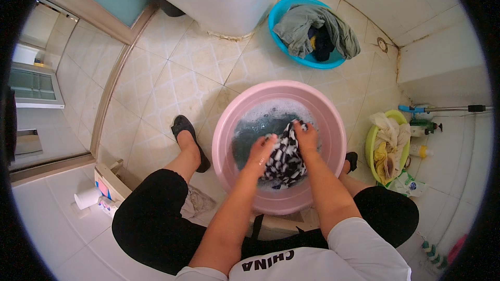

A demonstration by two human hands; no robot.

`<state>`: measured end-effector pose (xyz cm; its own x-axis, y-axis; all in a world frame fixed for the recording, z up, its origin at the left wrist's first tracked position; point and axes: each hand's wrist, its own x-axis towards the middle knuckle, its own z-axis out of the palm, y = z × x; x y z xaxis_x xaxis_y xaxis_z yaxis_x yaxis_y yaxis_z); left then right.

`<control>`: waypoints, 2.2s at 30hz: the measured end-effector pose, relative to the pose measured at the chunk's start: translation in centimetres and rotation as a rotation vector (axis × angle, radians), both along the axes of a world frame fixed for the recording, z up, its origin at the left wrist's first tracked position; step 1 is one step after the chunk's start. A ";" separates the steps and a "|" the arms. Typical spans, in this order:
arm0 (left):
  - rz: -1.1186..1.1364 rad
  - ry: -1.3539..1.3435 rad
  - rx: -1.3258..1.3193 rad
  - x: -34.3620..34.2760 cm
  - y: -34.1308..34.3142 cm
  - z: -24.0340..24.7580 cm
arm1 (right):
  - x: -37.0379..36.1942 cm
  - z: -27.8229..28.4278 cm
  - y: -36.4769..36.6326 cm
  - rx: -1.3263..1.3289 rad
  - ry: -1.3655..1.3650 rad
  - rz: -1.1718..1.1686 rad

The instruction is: The person washes two separate pieces of fabric by hand in a pink basin of soapy water, scrubbing, squeezing, and wringing each item before placing it into a nearby blue basket.

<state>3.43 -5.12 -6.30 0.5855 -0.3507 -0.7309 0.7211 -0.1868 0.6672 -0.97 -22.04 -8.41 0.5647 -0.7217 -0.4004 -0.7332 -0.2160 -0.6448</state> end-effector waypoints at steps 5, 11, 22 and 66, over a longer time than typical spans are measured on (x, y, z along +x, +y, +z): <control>-0.119 -0.478 0.498 -0.2 2.7 -2.6 | -2.3 -1.8 0.7 -0.423 0.173 0.210; -0.472 -0.219 0.409 -2.4 5.2 -8.1 | -0.4 -1.4 1.4 0.369 0.317 0.367; 0.445 0.499 -0.915 1.0 3.5 -2.1 | -1.8 12.2 13.0 0.032 -0.406 0.718; -0.803 -0.625 0.920 1.0 -0.6 -1.4 | -8.7 -1.8 1.0 0.052 0.197 0.138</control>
